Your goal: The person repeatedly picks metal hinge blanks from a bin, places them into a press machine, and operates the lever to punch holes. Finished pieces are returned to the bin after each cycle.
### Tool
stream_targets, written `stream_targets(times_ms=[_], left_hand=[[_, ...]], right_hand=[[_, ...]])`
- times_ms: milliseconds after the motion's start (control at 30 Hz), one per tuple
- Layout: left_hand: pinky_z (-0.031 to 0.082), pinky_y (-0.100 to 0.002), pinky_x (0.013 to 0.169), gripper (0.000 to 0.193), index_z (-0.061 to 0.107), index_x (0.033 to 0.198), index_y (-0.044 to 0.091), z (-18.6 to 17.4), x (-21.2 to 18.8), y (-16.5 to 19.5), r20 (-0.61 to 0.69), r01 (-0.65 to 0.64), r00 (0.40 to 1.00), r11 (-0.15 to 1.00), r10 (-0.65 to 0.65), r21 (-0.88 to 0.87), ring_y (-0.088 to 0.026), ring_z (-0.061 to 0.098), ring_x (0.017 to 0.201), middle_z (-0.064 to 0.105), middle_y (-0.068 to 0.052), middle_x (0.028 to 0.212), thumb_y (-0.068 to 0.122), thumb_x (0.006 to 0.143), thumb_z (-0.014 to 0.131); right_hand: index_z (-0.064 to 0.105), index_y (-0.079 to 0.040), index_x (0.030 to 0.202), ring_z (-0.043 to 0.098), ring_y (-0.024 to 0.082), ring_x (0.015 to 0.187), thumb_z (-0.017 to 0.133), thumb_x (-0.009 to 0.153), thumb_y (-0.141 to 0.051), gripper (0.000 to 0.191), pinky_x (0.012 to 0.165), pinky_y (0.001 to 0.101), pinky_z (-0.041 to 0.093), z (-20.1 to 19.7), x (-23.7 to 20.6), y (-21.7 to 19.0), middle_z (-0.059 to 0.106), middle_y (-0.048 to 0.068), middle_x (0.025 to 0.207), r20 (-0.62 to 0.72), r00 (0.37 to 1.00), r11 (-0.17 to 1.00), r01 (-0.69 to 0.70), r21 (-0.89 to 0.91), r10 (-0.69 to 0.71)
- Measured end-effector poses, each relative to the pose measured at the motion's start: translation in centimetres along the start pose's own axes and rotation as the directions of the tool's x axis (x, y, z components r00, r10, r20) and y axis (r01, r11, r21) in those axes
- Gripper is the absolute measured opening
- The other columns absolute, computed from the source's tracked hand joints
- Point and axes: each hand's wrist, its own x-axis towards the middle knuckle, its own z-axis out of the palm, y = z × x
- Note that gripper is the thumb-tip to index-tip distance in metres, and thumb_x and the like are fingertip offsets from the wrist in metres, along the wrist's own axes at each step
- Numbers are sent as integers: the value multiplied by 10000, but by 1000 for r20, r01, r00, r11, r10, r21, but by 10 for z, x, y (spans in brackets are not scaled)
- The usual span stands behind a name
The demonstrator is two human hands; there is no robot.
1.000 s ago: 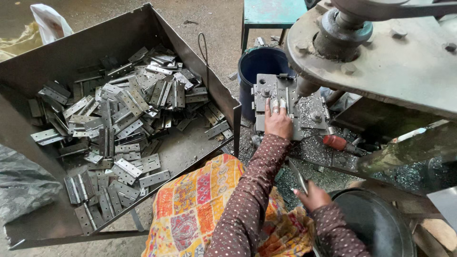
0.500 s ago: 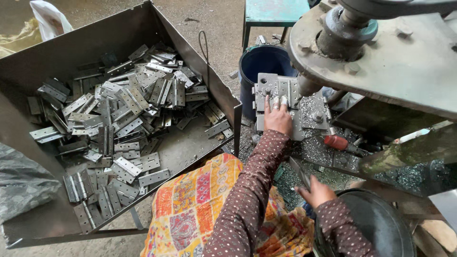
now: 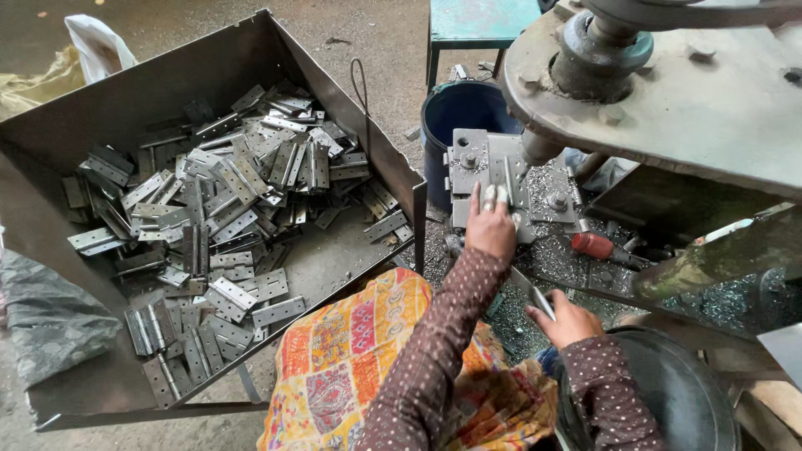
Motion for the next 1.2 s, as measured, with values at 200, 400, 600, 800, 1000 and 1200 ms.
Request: stream_targets(times_ms=[200, 400, 600, 800, 1000, 1200], left_hand=[[270, -606, 1177, 364, 656, 1155, -9, -27, -78, 31, -201, -13, 980, 996, -4, -85, -354, 533, 1325, 635, -198, 1234, 147, 830, 608], [321, -618, 1229, 150, 631, 1135, 45, -35, -62, 10, -156, -109, 986, 915, 52, -388, -243, 683, 916, 635, -103, 1139, 93, 1013, 558], [457, -553, 1114, 96, 624, 1043, 104, -21, -27, 15, -505, -167, 859, 979, 86, -117, -212, 683, 890, 626, -53, 1092, 190, 1003, 608], [400, -524, 1064, 496, 545, 1443, 47, 7, -20, -2, 55, -31, 998, 999, 33, -32, -293, 628, 1134, 560, -184, 1355, 194, 970, 556], [251, -574, 1171, 472, 528, 1320, -30, 1, -49, -14, 120, 157, 979, 986, -164, 65, -338, 438, 1401, 444, -212, 1490, 273, 964, 469], [232, -563, 1229, 501, 552, 1400, -16, 11, -44, 14, -26, 35, 999, 998, -34, 52, -295, 444, 1424, 494, -167, 1499, 188, 951, 463]], right_hand=[[553, -132, 1244, 723, 323, 956, 646, 854, -537, 570, 820, 449, 559, -9, -17, -15, 720, 113, 1103, -147, 985, 993, 102, 52, -93], [592, -128, 1222, 718, 318, 981, 668, 849, -557, 574, 849, 444, 557, -6, -14, -11, 730, 107, 1096, -189, 976, 988, 125, 88, -106], [591, -185, 1253, 716, 306, 981, 677, 839, -545, 555, 837, 451, 560, -3, -11, -12, 729, 85, 1085, -110, 993, 997, 40, 61, -33], [585, -185, 1226, 708, 308, 974, 673, 823, -553, 554, 812, 448, 563, 5, -11, -4, 718, 82, 1093, -222, 966, 989, 145, 28, -136], [518, -158, 1321, 745, 267, 934, 613, 882, -543, 591, 806, 412, 593, 5, -5, -4, 710, 106, 1122, -72, 995, 997, 71, 39, -68], [531, -163, 1311, 715, 316, 1002, 645, 842, -576, 636, 854, 440, 569, 5, -5, 0, 700, 124, 1158, -92, 992, 996, 87, 30, -84]])
